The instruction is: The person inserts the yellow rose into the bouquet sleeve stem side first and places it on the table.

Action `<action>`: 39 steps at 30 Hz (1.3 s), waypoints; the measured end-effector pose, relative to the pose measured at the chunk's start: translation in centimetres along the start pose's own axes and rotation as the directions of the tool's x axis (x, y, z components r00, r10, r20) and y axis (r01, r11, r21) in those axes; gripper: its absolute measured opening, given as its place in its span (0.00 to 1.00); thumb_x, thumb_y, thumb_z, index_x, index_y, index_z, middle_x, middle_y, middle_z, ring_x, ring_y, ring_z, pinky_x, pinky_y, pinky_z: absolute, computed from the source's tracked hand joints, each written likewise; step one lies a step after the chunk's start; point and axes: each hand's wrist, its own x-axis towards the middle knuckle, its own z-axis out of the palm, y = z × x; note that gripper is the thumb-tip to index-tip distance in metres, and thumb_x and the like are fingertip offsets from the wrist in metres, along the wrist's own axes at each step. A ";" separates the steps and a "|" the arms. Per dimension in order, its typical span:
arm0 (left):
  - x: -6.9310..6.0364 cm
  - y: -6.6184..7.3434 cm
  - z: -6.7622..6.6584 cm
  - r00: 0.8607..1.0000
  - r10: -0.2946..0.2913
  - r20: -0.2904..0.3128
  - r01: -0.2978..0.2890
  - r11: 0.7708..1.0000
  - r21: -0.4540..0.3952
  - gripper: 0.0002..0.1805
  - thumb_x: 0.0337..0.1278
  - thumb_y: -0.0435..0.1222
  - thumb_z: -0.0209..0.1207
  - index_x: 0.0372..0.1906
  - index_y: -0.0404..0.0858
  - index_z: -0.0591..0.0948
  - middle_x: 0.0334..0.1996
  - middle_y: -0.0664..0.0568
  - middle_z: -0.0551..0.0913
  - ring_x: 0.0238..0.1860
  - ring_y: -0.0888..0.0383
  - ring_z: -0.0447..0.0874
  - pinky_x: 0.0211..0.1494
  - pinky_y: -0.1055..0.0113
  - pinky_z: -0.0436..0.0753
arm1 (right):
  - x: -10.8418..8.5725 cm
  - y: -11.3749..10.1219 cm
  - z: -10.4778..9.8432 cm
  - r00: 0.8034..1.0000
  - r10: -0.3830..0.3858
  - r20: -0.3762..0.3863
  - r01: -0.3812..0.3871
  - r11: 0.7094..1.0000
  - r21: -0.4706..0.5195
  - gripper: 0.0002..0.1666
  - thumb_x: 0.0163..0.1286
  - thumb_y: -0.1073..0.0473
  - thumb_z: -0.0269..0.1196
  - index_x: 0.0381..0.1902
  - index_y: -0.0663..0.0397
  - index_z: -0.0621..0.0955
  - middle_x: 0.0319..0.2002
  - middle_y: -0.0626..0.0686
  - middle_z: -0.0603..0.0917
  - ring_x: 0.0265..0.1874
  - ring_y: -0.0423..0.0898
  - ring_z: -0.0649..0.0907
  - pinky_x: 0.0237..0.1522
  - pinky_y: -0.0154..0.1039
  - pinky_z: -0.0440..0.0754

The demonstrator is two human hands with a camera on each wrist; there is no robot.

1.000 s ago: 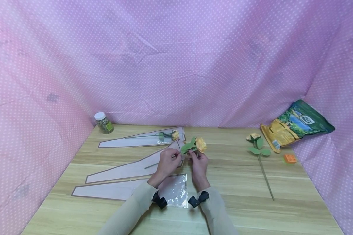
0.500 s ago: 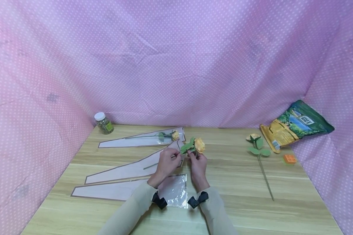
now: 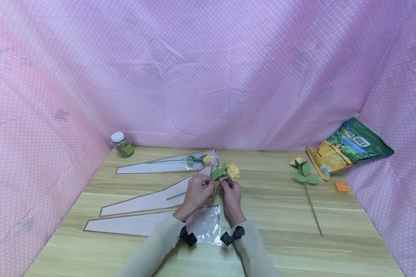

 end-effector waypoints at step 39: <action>-0.1 0.0 0.0 0.999 0.043 -0.026 -0.042 0.998 0.035 0.06 0.47 0.28 0.63 0.20 0.36 0.85 0.22 0.49 0.87 0.33 0.53 0.79 0.41 0.63 0.78 | -0.1 -2.0 -1.7 0.985 0.087 0.146 -0.093 0.995 0.032 0.16 0.76 0.44 0.54 0.56 0.41 0.72 0.42 0.41 0.84 0.40 0.41 0.84 0.43 0.37 0.83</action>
